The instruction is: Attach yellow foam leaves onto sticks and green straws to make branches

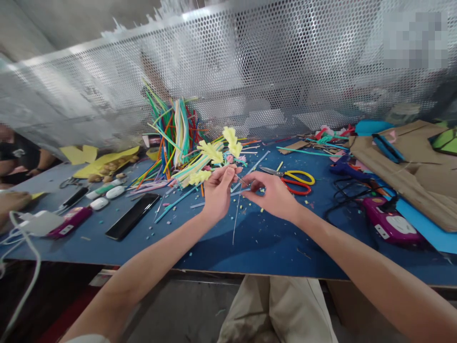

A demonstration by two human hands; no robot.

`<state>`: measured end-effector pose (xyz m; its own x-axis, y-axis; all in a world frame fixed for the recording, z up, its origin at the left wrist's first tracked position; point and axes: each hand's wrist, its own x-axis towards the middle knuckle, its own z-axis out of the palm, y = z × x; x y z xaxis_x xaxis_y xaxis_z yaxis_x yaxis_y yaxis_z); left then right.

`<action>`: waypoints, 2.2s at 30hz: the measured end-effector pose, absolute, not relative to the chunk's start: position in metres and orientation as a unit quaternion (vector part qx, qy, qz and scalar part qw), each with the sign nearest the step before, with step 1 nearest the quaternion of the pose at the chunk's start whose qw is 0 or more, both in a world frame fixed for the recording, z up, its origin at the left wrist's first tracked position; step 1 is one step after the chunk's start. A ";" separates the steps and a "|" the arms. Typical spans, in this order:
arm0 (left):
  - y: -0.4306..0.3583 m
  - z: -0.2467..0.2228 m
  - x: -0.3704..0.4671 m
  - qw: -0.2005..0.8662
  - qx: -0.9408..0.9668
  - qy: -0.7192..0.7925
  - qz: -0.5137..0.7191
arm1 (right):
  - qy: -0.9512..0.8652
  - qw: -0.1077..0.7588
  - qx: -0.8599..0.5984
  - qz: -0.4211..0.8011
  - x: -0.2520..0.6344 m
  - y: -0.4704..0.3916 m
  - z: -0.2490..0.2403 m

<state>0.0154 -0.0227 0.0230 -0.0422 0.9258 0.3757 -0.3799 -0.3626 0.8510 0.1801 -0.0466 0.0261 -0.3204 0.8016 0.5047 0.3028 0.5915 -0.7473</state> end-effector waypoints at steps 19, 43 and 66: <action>-0.037 0.031 0.016 0.496 0.505 0.251 0.660 | -0.780 0.470 -0.401 -0.096 0.180 -0.058 0.025; -0.033 0.032 0.017 0.538 0.470 0.249 0.654 | -0.801 0.419 -0.418 0.091 0.176 -0.063 0.035; -0.036 0.037 0.008 0.665 0.497 0.202 0.520 | -0.566 0.386 -0.217 0.695 0.187 -0.047 0.023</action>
